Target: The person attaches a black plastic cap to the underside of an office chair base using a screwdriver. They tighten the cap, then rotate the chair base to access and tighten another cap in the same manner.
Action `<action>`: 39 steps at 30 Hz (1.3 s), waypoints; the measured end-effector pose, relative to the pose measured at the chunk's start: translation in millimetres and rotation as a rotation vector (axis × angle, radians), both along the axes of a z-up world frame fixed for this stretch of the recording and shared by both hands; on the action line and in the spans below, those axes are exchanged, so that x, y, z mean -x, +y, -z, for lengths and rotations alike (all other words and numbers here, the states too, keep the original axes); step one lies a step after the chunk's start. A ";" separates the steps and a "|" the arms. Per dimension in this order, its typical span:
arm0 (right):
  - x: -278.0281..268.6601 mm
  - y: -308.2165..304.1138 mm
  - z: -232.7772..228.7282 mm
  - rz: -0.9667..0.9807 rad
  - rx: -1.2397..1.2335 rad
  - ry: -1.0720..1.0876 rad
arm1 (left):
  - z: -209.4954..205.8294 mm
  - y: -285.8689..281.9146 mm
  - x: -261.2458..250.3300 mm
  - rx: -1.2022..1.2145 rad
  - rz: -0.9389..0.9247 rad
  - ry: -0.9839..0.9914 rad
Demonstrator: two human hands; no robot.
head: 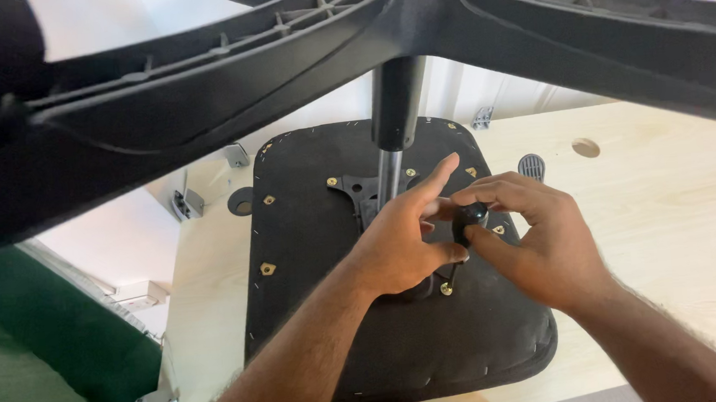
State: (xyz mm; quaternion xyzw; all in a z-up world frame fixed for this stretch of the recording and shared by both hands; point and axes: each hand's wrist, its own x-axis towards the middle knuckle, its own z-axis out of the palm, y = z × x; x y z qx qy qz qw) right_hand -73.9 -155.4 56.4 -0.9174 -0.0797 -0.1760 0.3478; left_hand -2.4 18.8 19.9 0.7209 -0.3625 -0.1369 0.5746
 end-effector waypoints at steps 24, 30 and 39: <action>-12.0 -46.7 11.0 -0.026 0.041 -0.011 | 20.9 -49.0 -8.6 0.026 -0.108 -0.061; -10.5 -46.7 9.6 -0.044 -0.012 0.009 | 16.8 -42.1 -12.8 0.011 -0.016 0.027; -3.8 -38.6 5.1 -0.026 0.024 0.078 | 22.3 -39.9 -8.5 0.120 -0.003 0.101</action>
